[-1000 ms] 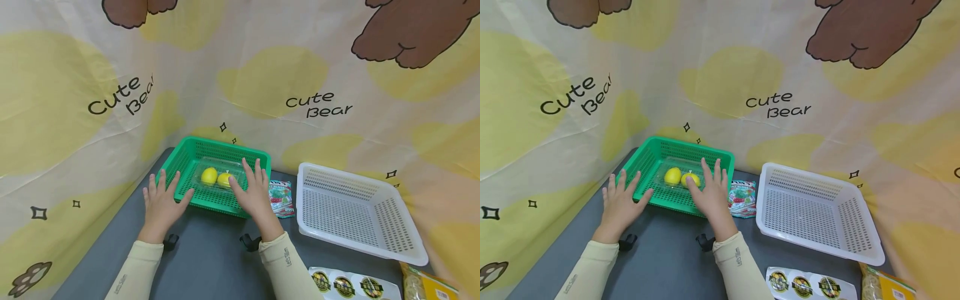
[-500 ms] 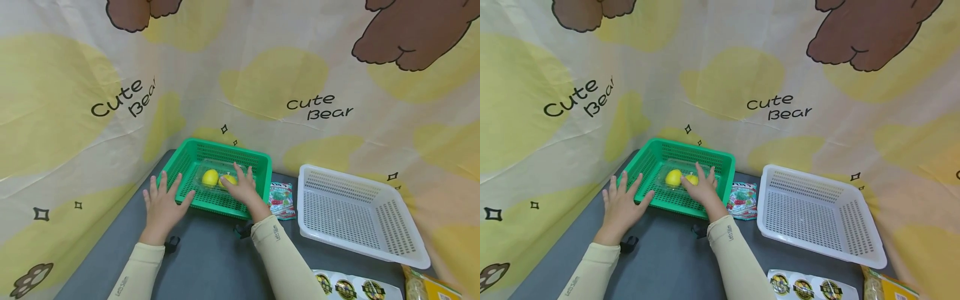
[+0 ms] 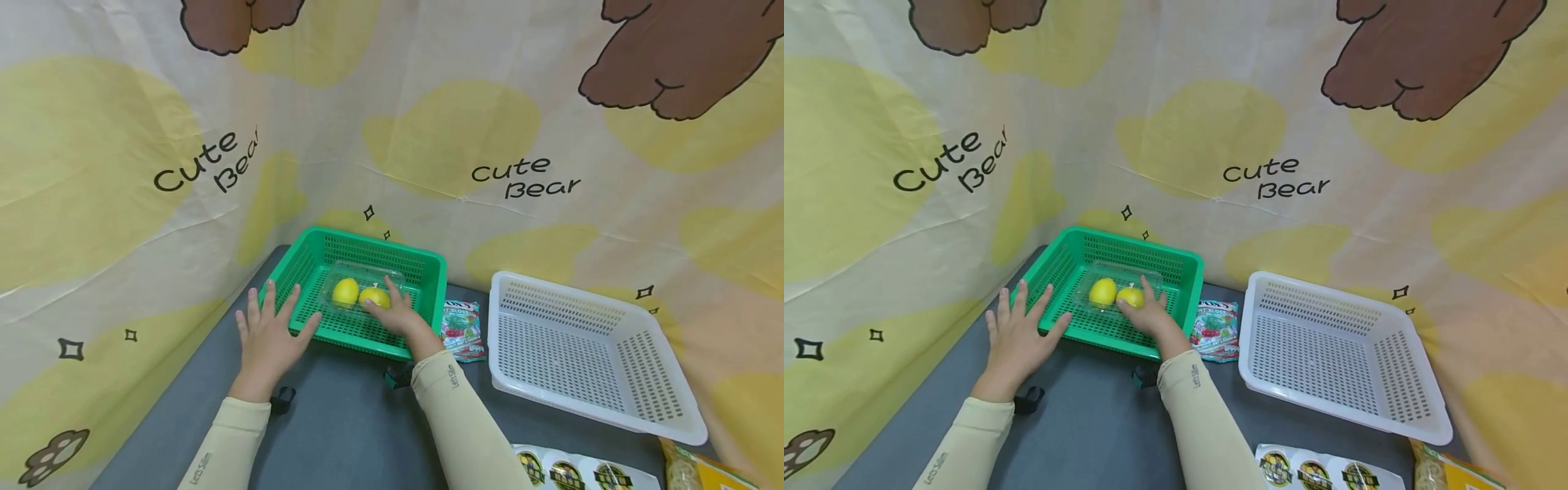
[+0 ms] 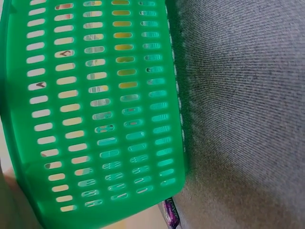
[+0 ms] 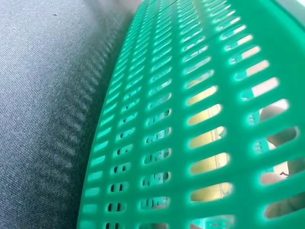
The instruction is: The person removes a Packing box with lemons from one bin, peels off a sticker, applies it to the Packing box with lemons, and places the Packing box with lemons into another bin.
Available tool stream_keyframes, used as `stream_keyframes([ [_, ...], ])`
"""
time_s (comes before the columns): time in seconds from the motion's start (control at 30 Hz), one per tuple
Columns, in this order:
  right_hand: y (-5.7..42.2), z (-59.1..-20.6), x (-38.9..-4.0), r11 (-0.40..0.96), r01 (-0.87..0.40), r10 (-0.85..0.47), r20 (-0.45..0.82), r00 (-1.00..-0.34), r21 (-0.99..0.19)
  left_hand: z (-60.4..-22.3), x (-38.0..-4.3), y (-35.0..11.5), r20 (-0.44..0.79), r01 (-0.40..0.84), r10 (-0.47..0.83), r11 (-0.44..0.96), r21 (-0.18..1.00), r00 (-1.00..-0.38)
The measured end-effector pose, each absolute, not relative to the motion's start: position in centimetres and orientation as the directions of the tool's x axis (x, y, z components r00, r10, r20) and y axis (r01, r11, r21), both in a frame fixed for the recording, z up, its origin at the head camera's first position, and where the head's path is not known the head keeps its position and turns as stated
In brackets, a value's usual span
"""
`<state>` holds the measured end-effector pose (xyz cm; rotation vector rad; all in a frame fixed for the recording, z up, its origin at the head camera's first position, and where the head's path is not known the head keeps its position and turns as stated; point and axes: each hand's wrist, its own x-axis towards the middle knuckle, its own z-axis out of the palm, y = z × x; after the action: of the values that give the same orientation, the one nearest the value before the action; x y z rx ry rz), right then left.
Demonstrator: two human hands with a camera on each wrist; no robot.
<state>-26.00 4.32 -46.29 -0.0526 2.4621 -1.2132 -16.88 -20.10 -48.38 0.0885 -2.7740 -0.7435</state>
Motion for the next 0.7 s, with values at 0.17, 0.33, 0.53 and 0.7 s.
stream_keyframes([
  [0.17, 4.36, -46.58, -26.08, 0.601, 0.154, -0.204, -0.336, -0.919, -0.784, -48.39, -16.61, -20.13, 0.244, 0.012, -0.128, 0.864, 0.504, -0.961],
  [0.33, 4.35, -46.73, -26.05, 0.561, 0.144, -0.196, -0.3, -0.934, -0.815, -48.6, -16.52, -20.09, 0.244, 0.011, -0.129, 0.865, 0.502, -0.961],
  [0.53, 4.27, -46.5, -26.03, 0.474, 0.139, -0.164, -0.242, -0.956, -0.87, -48.69, -16.6, -20.01, 0.241, 0.008, -0.13, 0.866, 0.5, -0.962],
  [0.7, 4.21, -46.15, -25.93, 0.409, 0.115, -0.146, -0.189, -0.971, -0.905, -48.68, -16.62, -20.01, 0.245, 0.013, -0.129, 0.862, 0.507, -0.961],
])
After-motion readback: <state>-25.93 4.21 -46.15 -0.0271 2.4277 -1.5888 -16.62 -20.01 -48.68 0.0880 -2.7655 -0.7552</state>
